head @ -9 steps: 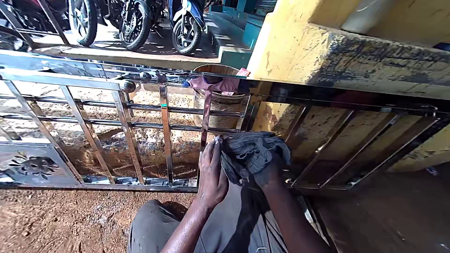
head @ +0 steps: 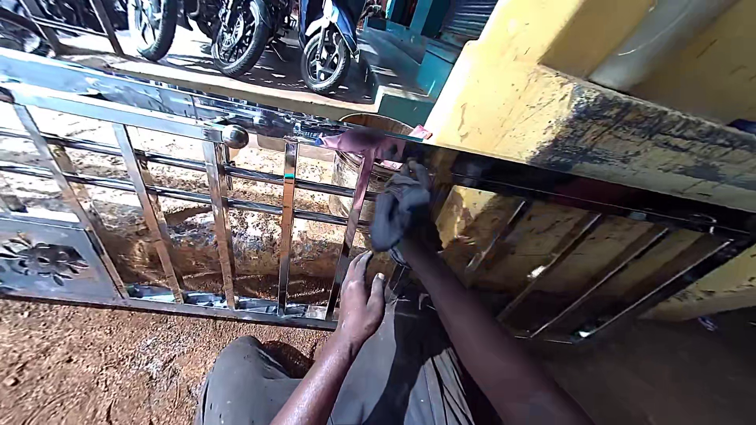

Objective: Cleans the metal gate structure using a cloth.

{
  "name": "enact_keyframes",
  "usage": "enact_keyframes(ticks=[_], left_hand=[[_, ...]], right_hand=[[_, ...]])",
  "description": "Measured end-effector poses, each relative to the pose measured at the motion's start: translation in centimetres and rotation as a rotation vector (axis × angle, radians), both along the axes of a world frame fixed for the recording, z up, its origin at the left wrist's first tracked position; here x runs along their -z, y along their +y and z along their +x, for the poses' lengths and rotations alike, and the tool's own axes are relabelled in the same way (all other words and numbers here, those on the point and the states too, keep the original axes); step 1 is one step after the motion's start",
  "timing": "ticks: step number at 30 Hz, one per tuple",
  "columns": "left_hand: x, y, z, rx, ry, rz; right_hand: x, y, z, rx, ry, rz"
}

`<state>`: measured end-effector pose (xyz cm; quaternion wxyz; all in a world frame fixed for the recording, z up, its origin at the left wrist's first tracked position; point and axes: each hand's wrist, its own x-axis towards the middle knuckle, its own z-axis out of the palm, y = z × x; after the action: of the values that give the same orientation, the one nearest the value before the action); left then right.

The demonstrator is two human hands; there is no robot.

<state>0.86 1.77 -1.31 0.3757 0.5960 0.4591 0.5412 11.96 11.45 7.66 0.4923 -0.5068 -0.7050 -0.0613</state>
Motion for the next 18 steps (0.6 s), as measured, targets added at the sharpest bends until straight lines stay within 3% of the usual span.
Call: enact_keyframes(ticks=[2,6,9,11,14,18], left_hand=[[0.8,0.1,0.1,-0.013,-0.030,0.031],[2.3,-0.4,-0.1,-0.034,-0.121,0.001],[3.2,-0.6,-0.7,-0.149,-0.185,0.106],[2.5,-0.7,-1.1,-0.320,-0.185,0.305],[-1.3,0.5,-2.1,-0.409,-0.152,0.578],[-4.7,2.3,-3.0,-0.354,-0.139,0.617]], right_hand=[[-1.0,2.8,-2.0,0.045,-0.157,0.338],[-1.1,5.2,-3.8,-0.220,0.127,0.507],[-1.3,6.2,-3.6,-0.222,0.227,0.632],[-1.2,6.2,-3.7,-0.166,0.202,0.664],[-0.8,5.4,-3.6,-0.118,0.035,0.584],[-1.3,2.8,0.0,-0.115,-0.427,0.143]])
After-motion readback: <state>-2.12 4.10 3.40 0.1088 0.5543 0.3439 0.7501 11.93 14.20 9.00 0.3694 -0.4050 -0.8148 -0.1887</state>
